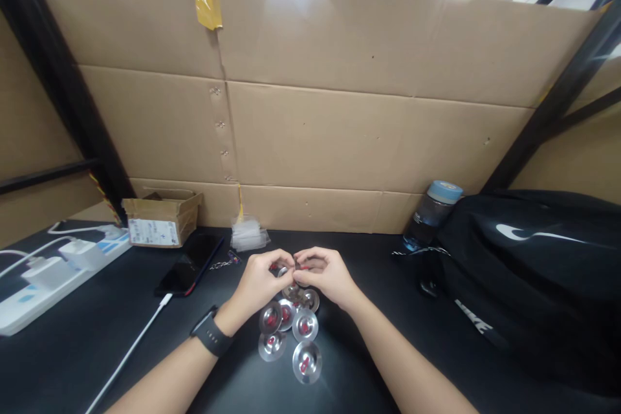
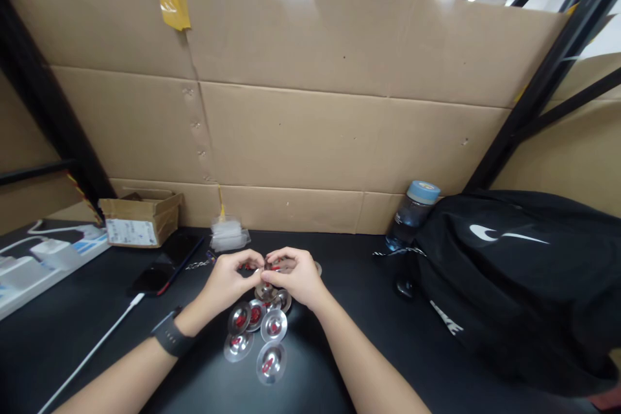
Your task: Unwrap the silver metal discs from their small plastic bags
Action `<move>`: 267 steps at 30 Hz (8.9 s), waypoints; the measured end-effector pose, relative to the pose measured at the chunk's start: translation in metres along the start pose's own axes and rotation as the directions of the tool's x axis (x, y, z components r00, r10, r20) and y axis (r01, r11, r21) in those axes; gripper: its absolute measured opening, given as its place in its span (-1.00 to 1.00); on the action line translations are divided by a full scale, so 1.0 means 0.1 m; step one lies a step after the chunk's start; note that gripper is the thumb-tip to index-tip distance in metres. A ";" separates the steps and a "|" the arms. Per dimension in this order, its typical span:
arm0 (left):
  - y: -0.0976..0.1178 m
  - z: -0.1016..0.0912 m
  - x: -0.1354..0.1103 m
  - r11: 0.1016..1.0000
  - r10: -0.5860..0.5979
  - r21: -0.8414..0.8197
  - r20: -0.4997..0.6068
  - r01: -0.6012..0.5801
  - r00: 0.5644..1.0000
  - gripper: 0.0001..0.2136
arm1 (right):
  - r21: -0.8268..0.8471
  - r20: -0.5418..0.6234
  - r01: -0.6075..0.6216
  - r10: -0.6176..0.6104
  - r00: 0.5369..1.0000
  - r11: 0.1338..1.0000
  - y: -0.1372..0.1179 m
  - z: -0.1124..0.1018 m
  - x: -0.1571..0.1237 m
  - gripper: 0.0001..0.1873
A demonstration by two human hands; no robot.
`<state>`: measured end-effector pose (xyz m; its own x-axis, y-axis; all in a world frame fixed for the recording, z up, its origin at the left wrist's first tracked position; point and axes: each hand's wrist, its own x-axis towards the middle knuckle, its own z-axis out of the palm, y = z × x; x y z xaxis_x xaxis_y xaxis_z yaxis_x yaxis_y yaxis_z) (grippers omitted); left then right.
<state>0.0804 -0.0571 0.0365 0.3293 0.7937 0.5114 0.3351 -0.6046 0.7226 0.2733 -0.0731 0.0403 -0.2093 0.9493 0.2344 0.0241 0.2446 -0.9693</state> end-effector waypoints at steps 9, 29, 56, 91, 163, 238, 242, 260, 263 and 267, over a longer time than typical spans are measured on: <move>-0.47 -0.33 0.13 0.911 -0.033 0.411 0.016 0.024 0.999 -0.91 | -0.851 0.013 0.001 0.019 1.000 0.526 -0.04 -0.61 0.02 -0.69; -0.38 -0.22 0.12 0.941 0.014 0.335 0.086 -0.042 0.996 -0.87 | -0.595 0.154 0.241 -0.186 0.970 0.767 0.27 -0.31 0.18 -0.58; -0.52 -0.38 0.14 0.917 -0.054 0.398 0.101 0.009 0.993 -0.85 | -0.854 0.014 -0.015 0.051 0.999 0.520 0.01 -0.79 0.04 -0.73; 0.05 -0.02 0.01 0.927 -0.077 -0.318 0.359 0.200 0.930 -0.75 | -0.190 0.194 0.279 -0.242 0.951 0.941 -0.12 -0.22 -0.01 -0.78; -0.22 -0.07 0.03 0.879 0.093 0.382 0.447 -0.284 0.890 -0.81 | -0.832 0.109 0.014 0.138 0.984 0.554 0.10 -0.99 0.05 -0.64; -0.51 -0.31 0.16 0.992 -0.045 0.114 -0.014 0.047 0.999 -0.83 | -0.771 0.094 0.156 -0.131 0.987 0.618 0.11 -0.40 0.06 -0.58; -0.70 -0.32 0.15 0.988 -0.025 0.153 0.046 0.017 0.999 -0.84 | -0.842 0.108 0.099 -0.013 0.994 0.530 0.18 -0.56 0.08 -0.59; -0.73 -0.34 0.09 0.971 0.031 0.219 0.299 -0.100 0.954 -0.66 | -0.876 0.139 0.071 0.107 0.985 0.477 0.14 -0.77 0.06 -0.60; -0.60 -0.43 0.12 0.972 0.056 0.205 0.284 -0.117 0.957 -0.67 | -0.905 0.120 0.034 0.177 0.977 0.424 0.06 -0.82 0.01 -0.51; -0.51 -0.57 0.11 0.950 -0.090 0.309 0.403 -0.043 0.911 -0.82 | -0.944 0.044 -0.051 0.279 0.959 0.325 -0.04 -0.83 -0.04 -0.46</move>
<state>0.0167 -0.0135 0.0313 0.6255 0.7506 0.2132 0.5772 -0.6290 0.5208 0.3553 -0.0618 0.0493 -0.2371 0.9703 -0.0487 0.9417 0.2173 -0.2568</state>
